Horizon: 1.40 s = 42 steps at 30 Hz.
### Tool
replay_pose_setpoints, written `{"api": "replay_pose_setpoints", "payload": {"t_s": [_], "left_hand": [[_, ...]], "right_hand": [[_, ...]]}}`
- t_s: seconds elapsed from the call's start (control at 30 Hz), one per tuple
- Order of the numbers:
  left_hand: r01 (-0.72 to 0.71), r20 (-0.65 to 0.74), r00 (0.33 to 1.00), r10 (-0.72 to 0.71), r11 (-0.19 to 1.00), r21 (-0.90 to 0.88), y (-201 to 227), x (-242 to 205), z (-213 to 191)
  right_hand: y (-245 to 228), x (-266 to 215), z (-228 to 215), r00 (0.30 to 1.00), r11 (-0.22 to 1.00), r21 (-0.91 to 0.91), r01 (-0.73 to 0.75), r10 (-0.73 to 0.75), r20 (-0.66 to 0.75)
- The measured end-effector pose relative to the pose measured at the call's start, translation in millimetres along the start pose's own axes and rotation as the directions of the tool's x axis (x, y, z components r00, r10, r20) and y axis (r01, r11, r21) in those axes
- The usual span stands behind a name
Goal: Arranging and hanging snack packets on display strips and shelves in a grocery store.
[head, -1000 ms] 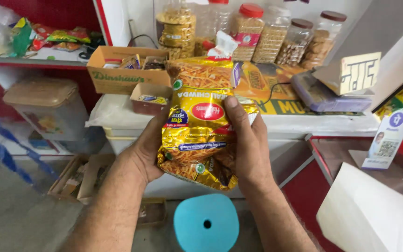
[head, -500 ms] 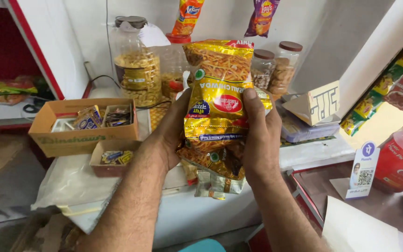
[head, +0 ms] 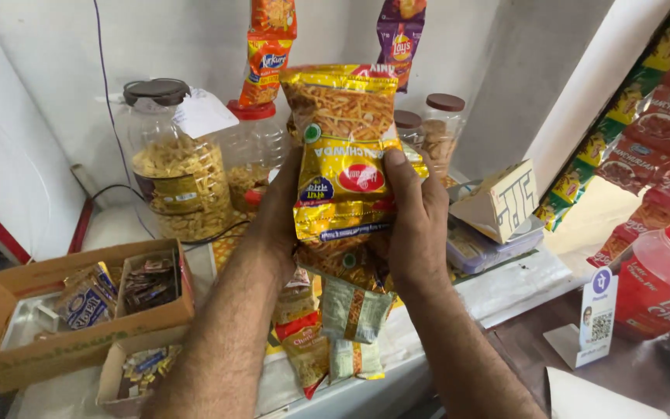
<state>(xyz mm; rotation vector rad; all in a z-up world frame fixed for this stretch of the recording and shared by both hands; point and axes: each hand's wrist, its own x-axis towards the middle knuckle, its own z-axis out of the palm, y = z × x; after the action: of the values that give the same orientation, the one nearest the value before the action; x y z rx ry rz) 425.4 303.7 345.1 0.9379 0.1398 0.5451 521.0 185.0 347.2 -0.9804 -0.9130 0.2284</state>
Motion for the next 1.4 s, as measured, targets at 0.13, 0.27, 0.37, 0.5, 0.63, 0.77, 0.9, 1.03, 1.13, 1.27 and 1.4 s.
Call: {"api": "replay_pose_setpoints", "payload": {"t_s": [0.13,0.27,0.37,0.5,0.63,0.77,0.9,1.03,1.13,1.27,1.4], "left_hand": [[-0.165,-0.102,0.979,0.178,0.979,0.122,26.7,26.2,7.4],[-0.071,-0.200,0.974,0.108,0.981,0.183,37.7,64.3,-4.5],[0.108,-0.366,0.931,-0.001,0.956,0.273,24.8,97.1,-38.9],[0.434,-0.566,0.787,-0.246,0.872,0.226,-27.7,91.7,-84.6],[0.206,-0.527,0.850,-0.014,0.929,0.308,-192.4,243.7,-365.8],[0.803,-0.758,0.394,-0.519,0.595,0.010,-5.7,145.8,-87.8],[0.763,-0.767,0.491,-0.413,0.628,0.151,-3.3,196.5,-109.2],[0.730,-0.707,0.580,-0.404,0.643,0.231,-9.0,194.7,-90.8],[0.764,-0.740,0.545,-0.394,0.597,0.245,0.8,188.4,-81.7],[0.791,-0.734,0.527,-0.428,0.563,0.240,-9.4,180.7,-95.3],[0.774,-0.748,0.570,-0.340,0.527,0.350,-35.0,182.6,-131.5]], "right_hand": [[-2.5,38.7,9.4,0.996,0.996,0.002,0.089,-0.089,0.001],[27.8,70.8,8.2,0.998,1.000,0.013,0.026,-0.025,-0.050],[72.2,97.6,6.9,0.981,0.984,-0.073,-0.165,0.156,-0.116],[128.4,92.0,-14.5,0.801,0.767,-0.265,-0.584,0.597,-0.036],[281.9,97.8,-69.0,0.710,0.688,-0.544,-0.480,0.669,0.219],[151.1,126.8,-18.6,0.244,0.212,-0.507,-0.836,0.970,0.004],[165.2,173.2,-20.6,0.312,0.267,-0.517,-0.813,0.950,0.000],[147.7,178.0,-19.4,0.285,0.283,-0.511,-0.812,0.955,0.077],[122.2,185.5,-11.4,0.210,0.240,-0.492,-0.837,0.971,0.116],[128.4,180.9,-11.8,0.205,0.242,-0.528,-0.814,0.970,0.129],[133.0,181.6,-3.5,0.240,0.263,-0.563,-0.784,0.964,0.116]]}}
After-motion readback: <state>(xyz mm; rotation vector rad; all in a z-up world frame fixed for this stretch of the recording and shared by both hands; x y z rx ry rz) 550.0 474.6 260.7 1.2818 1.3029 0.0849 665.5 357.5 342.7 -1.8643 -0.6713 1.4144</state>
